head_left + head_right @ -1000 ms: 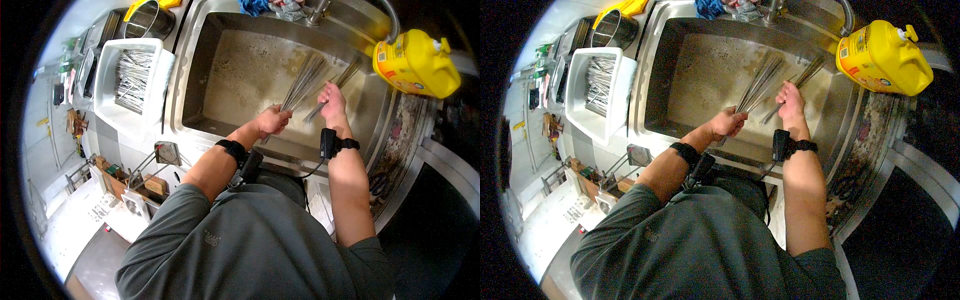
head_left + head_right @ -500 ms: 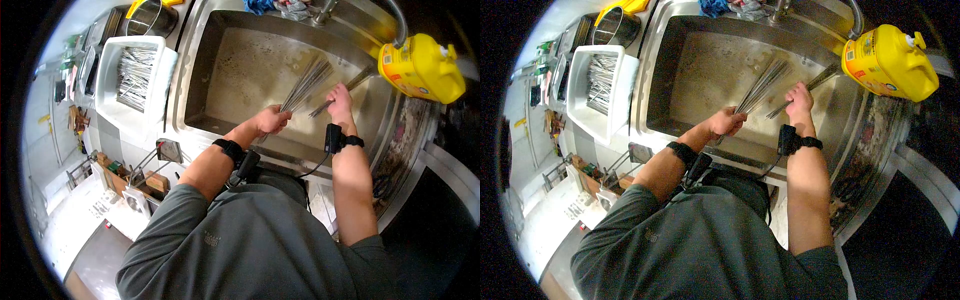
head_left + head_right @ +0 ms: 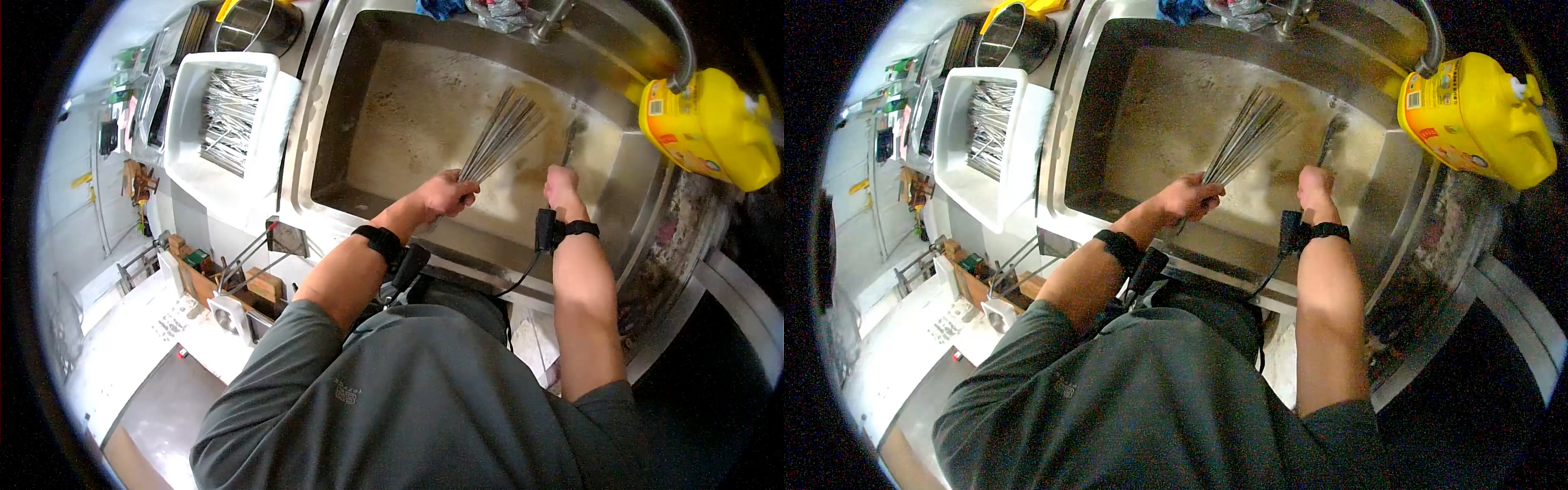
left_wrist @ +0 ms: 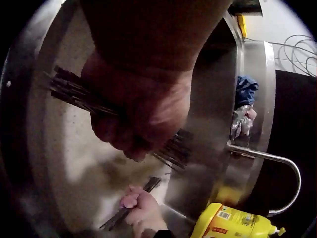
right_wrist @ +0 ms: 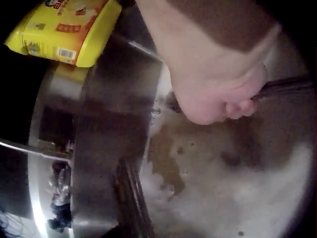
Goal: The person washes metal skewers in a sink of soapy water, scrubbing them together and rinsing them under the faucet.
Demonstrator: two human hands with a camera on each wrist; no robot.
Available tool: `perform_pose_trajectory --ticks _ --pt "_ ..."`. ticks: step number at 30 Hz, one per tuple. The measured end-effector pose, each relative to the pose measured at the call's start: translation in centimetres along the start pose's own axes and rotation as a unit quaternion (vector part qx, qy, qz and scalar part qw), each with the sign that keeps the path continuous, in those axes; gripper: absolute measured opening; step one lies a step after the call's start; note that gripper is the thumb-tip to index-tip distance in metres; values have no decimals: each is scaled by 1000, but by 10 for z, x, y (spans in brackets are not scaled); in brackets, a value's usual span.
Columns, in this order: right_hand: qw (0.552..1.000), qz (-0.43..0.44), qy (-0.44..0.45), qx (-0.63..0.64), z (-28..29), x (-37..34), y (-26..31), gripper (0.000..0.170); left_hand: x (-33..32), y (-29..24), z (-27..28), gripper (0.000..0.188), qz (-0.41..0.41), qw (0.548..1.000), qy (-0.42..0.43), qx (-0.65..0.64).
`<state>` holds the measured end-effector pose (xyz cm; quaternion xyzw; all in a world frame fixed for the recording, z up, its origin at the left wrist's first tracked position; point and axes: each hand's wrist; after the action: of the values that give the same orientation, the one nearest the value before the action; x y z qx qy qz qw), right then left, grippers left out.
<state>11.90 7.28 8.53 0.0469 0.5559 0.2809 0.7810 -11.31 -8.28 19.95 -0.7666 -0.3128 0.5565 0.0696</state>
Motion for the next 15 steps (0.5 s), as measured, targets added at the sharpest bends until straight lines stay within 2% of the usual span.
perform_pose_trajectory --ticks 4,6,7,9,10,11,12,13,14,15 --pt "995 43 50 -79 10 1 -5 33 10 3 3 19 -25 1000 6 -1" --pt "977 161 -24 -140 15 -6 1 33 14 2 -1 19 -22 1000 -6 -5" --pt "976 162 -28 -144 21 -14 1 33 14 0 -4 19 -18 1000 -19 -8" --pt "955 231 20 -186 36 -34 5 24 15 -4 -10 18 -26 999 -6 -24" --pt "953 235 16 -189 42 -45 8 24 16 -7 -12 17 -30 999 3 -37" --pt "978 157 101 -91 48 -56 10 20 20 -6 -14 17 -34 999 6 -39" --pt "980 75 183 10 49 -63 13 21 24 -5 -15 16 -33 997 18 -63" --pt "987 48 152 -3 44 -67 20 27 27 -1 -17 15 -29 995 31 -86" --pt "988 45 151 -1 37 -60 16 27 29 3 -20 15 -26 996 32 -85" --pt "965 183 172 75 27 -57 12 19 30 3 -23 15 -29 995 45 -81"
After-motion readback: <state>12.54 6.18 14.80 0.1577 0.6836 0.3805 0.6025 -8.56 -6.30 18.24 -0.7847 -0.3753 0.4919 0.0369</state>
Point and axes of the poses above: each hand's wrist, its own x-axis towards the middle knuckle, its own z-axis out of the back of the hand, y = z × x, and after that the axes turned 6 degrees about -x, right-handed
